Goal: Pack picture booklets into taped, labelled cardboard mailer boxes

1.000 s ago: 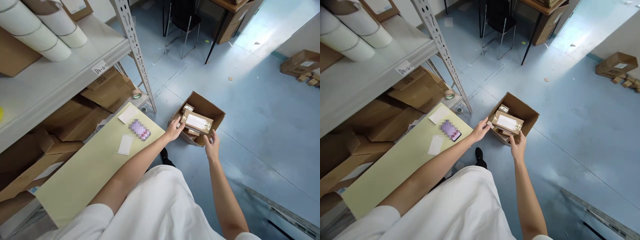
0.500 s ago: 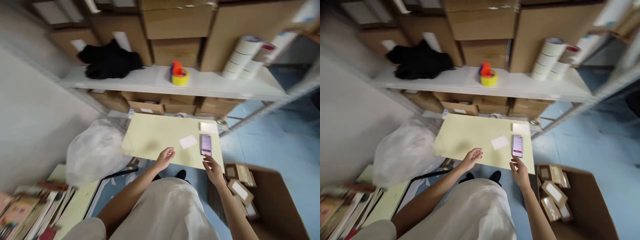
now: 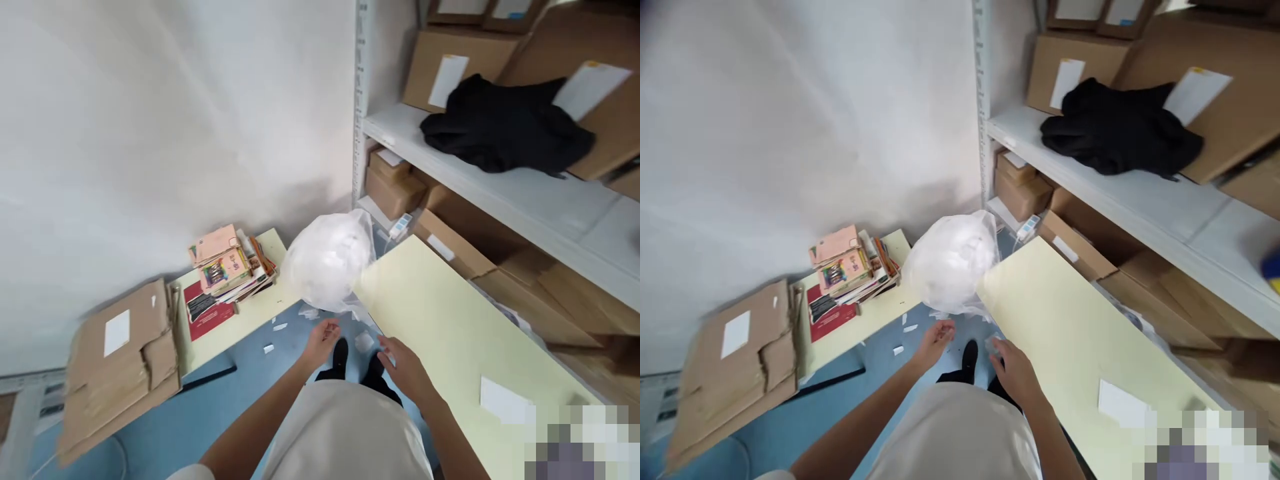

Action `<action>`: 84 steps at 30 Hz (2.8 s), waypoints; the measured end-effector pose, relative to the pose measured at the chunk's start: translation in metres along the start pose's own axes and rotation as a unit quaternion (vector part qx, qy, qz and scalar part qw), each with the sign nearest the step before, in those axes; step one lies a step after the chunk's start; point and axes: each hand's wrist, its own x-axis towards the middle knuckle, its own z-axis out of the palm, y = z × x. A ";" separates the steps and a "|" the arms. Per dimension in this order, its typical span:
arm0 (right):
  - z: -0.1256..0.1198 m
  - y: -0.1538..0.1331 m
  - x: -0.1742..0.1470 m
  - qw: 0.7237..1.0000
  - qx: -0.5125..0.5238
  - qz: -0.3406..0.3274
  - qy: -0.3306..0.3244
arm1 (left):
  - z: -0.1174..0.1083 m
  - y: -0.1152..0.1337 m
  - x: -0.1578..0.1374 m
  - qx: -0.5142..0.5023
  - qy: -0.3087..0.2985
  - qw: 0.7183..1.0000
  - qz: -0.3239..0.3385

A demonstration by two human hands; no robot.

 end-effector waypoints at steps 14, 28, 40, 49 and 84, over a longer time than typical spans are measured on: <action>-0.005 -0.046 0.169 0.956 -0.028 -0.159 -0.247 | -0.084 0.023 -0.051 0.180 0.251 0.951 -0.012; 0.138 -0.271 0.276 0.850 -0.207 -0.413 -0.251 | -0.299 0.027 -0.014 0.380 0.322 0.865 0.061; 0.253 -0.310 0.296 0.869 -0.317 -0.346 -0.156 | -0.383 0.005 0.071 0.345 0.294 0.889 0.061; 0.250 -0.282 0.269 0.869 -0.325 -0.338 -0.158 | -0.366 -0.011 0.040 0.206 0.314 0.926 0.039; 0.020 -0.099 0.067 0.851 0.417 0.147 0.283 | -0.086 0.062 0.013 -0.073 -0.189 0.979 0.030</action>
